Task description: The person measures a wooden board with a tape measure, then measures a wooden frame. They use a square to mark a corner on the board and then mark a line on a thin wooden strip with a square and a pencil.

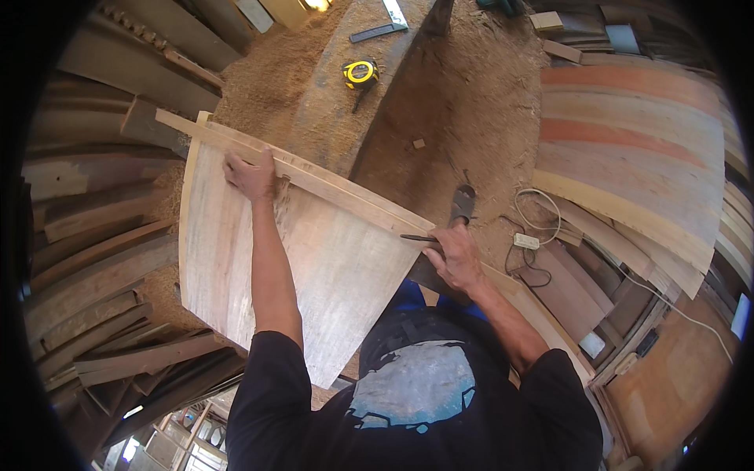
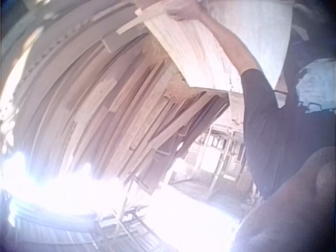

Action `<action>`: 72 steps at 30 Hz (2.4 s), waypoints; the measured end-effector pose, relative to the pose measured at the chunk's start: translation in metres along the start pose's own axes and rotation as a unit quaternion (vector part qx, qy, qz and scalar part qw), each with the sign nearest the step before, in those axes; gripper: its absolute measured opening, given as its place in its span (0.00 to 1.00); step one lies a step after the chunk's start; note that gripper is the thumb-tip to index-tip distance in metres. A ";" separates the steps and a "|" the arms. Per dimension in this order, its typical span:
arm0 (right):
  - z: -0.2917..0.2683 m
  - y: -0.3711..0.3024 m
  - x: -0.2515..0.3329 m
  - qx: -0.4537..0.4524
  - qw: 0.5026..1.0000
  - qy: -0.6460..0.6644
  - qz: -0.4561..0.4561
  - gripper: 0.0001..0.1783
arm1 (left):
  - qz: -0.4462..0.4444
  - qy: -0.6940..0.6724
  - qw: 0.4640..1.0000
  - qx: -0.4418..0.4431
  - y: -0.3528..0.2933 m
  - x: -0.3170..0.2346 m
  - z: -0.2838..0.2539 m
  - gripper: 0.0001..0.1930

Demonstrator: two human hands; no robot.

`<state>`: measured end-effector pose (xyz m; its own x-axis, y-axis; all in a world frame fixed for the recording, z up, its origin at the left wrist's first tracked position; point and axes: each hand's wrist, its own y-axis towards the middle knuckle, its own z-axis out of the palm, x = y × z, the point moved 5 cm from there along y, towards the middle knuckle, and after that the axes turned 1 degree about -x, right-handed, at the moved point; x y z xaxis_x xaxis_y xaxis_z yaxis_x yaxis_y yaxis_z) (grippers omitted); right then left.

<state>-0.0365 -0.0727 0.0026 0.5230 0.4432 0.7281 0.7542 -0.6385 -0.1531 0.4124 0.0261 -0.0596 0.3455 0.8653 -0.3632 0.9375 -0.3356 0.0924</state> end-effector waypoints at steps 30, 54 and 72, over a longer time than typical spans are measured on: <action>0.002 0.004 -0.005 0.010 1.000 0.003 -0.013 0.19 | 0.015 -0.010 1.000 -0.003 0.000 0.004 0.001 0.50; 0.009 0.004 -0.010 0.074 0.997 0.016 0.030 0.23 | 0.002 0.054 0.999 0.005 0.001 0.005 0.005 0.46; 0.002 0.006 -0.013 0.107 0.992 0.026 0.066 0.25 | 0.034 0.103 0.994 -0.029 -0.004 -0.004 0.011 0.32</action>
<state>-0.0380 -0.0814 -0.0095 0.6063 0.3278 0.7245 0.7499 -0.5388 -0.3838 0.4066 0.0206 -0.0686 0.4041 0.9010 -0.1580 0.9103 -0.3793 0.1658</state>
